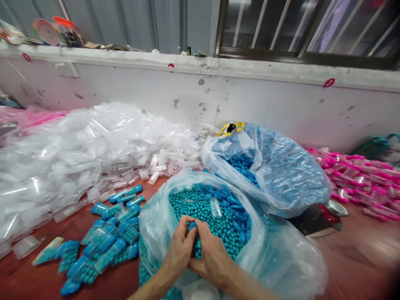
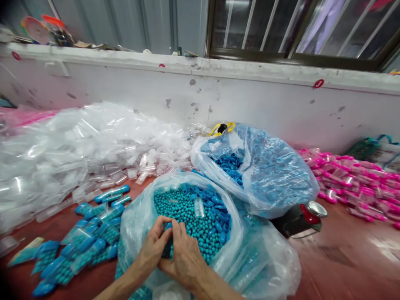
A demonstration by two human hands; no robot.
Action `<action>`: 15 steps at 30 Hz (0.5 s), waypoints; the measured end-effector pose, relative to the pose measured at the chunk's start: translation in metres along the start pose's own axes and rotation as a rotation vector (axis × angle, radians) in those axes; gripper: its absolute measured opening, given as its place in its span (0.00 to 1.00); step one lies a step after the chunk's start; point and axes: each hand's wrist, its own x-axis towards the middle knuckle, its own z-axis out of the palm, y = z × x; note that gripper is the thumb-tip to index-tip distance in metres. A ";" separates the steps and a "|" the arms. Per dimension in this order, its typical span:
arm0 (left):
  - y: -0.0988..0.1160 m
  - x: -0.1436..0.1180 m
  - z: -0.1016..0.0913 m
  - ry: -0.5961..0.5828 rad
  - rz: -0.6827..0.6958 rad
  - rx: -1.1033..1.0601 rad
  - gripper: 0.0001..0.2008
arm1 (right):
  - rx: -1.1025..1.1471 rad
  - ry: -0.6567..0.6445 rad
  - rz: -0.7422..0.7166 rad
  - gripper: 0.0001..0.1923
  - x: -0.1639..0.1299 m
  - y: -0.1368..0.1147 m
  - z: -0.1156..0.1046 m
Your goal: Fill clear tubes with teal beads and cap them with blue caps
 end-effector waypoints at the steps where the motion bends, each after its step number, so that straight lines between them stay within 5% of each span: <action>1: 0.004 0.001 -0.005 -0.011 -0.017 0.019 0.10 | 0.010 -0.037 -0.015 0.42 -0.001 0.002 -0.006; 5: 0.021 0.010 -0.058 0.092 0.050 0.358 0.16 | -0.155 -0.052 0.081 0.34 0.006 0.023 -0.033; 10: 0.027 0.022 -0.135 0.510 0.251 1.149 0.20 | -0.496 0.094 0.292 0.18 0.036 0.058 -0.046; 12: 0.022 0.024 -0.138 0.549 0.325 1.342 0.21 | -0.546 0.099 0.297 0.22 0.048 0.067 -0.041; 15: 0.010 0.027 -0.105 0.360 0.489 1.405 0.18 | -0.506 0.095 0.277 0.24 0.054 0.073 -0.034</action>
